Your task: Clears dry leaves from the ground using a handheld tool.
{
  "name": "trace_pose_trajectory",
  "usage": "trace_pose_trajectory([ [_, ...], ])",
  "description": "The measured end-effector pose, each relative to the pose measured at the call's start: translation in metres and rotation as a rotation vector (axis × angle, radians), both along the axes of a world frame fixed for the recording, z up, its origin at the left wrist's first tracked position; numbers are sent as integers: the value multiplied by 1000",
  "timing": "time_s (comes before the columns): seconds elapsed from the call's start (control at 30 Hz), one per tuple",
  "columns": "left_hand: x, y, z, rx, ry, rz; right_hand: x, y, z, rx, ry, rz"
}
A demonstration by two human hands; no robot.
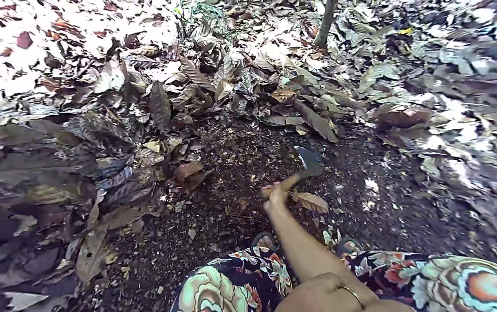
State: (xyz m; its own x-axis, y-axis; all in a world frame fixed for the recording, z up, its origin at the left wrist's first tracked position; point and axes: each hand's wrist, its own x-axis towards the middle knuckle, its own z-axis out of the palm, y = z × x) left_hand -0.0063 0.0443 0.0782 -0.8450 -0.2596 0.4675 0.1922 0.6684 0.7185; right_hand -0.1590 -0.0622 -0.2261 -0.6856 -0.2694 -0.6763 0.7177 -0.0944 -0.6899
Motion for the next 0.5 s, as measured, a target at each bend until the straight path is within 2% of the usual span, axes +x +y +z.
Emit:
trace_pose_trajectory([
  [0.07,-5,0,-2,-26,8,15,59,-17,5,32,-25,245],
  [0.13,-9,-1,-4,-55,-4,24,108,-41,30,1,-84,598],
  [0.23,-14,-2,-7,-121,-23,24,139,-83,85,-93,-8,1149],
  [0.3,-14,-4,-11,-152,-38,35,149,-93,115,-129,102,1347],
  [0.4,-11,-5,-14,-170,-45,40,137,-71,134,-121,171,1319],
  [0.5,0,2,-8,-166,-47,-11,89,-20,110,-69,150,1006],
])
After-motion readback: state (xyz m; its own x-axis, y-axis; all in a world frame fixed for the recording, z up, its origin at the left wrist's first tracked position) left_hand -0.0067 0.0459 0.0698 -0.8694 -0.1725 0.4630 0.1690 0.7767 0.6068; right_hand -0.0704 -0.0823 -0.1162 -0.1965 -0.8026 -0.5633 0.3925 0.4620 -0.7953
